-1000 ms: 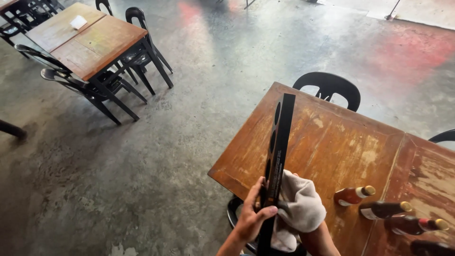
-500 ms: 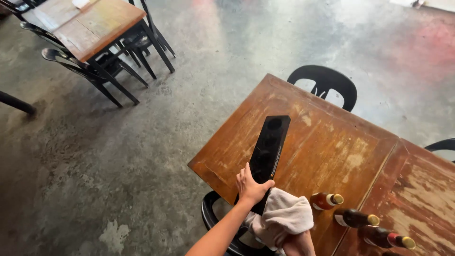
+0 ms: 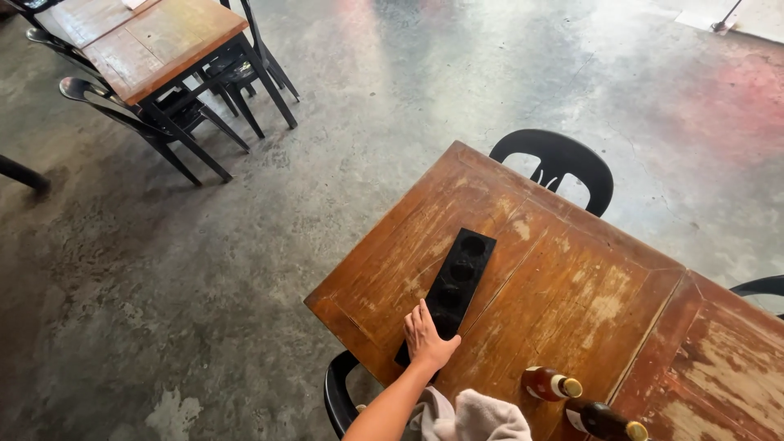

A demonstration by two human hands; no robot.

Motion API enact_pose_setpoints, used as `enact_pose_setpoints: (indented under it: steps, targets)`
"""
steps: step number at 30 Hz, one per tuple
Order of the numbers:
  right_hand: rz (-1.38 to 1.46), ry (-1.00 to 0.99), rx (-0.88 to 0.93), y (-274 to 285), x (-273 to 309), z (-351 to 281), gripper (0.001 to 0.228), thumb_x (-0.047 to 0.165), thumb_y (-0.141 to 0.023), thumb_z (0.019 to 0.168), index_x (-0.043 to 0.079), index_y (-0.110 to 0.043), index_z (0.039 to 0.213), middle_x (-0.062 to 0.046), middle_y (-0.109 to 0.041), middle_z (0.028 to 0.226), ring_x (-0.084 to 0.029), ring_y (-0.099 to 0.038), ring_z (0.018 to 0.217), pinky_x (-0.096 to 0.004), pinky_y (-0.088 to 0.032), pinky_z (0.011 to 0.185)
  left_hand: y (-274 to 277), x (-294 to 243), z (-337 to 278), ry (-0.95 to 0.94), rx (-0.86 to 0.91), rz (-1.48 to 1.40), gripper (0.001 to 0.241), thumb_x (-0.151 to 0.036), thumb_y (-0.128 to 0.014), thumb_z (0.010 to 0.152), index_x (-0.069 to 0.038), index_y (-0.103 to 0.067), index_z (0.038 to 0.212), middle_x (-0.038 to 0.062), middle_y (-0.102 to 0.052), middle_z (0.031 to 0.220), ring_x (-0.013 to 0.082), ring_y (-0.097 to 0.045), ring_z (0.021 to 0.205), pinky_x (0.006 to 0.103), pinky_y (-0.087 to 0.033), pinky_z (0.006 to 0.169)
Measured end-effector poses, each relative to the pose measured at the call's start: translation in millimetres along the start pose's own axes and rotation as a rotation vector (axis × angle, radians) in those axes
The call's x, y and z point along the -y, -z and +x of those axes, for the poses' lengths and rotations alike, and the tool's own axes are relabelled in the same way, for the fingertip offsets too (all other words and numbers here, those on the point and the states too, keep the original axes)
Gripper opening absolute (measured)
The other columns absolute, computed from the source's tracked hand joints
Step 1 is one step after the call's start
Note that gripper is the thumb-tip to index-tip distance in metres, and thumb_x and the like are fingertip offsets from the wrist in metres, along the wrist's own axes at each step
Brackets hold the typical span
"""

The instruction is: Cleaning a bar counter and organizing drink bottles.

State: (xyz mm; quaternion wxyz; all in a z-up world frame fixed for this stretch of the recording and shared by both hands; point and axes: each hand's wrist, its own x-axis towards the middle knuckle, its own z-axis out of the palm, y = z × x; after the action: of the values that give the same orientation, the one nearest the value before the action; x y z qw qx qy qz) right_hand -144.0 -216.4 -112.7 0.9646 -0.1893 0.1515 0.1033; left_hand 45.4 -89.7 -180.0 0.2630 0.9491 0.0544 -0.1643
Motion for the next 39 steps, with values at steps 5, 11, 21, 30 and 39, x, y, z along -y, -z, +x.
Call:
enact_pose_setpoints:
  steps: [5,11,21,30,39]
  targets:
    - [-0.637,0.018,0.174,61,33,72,0.056,-0.009,-0.062,0.062,-0.007,-0.070,0.118,-0.021,-0.077,0.109,-0.028,-0.075,0.097,-0.037,-0.058,0.086,7,11,2,-0.043,0.032,0.030,0.125,-0.047,-0.089,0.073,0.001,-0.011,0.159,0.016,-0.027,0.161,0.0340,-0.026,0.146,0.0439,-0.024,0.122]
    - [-1.188,0.232,0.130,2,47,40,0.061,-0.003,-0.072,0.068,0.003,-0.065,0.129,-0.012,-0.071,0.127,-0.023,-0.070,0.115,-0.035,-0.052,0.099,33,33,-9,0.018,0.276,-0.053,0.134,-0.049,-0.086,0.074,-0.002,0.003,0.162,0.017,-0.001,0.171,0.0320,-0.009,0.158,0.0394,-0.018,0.128]
    - [-2.311,0.778,0.424,-210,88,44,0.075,0.015,-0.061,0.078,0.009,-0.045,0.152,-0.011,-0.047,0.155,-0.031,-0.031,0.150,-0.048,-0.023,0.121,242,44,-154,-0.248,0.007,0.057,0.119,-0.054,-0.076,0.081,-0.004,-0.004,0.162,0.020,0.005,0.172,0.0339,-0.009,0.157,0.0416,-0.010,0.128]
    - [-2.327,0.530,0.565,-182,69,81,0.069,0.005,-0.056,0.083,0.007,-0.043,0.151,-0.008,-0.042,0.159,-0.028,-0.018,0.156,-0.046,-0.018,0.124,276,123,-222,-0.103,0.016,0.090,0.126,-0.059,-0.077,0.079,-0.006,0.003,0.161,0.014,0.010,0.171,0.0260,0.002,0.159,0.0404,-0.007,0.129]
    - [-2.257,0.601,0.565,-230,21,29,0.069,0.002,-0.055,0.083,0.008,-0.043,0.151,-0.007,-0.039,0.161,-0.024,-0.019,0.156,-0.043,-0.016,0.126,286,183,-287,0.067,0.148,-0.035,0.125,-0.066,-0.074,0.081,-0.015,0.006,0.163,0.008,0.015,0.172,0.0251,0.006,0.160,0.0401,-0.009,0.130]
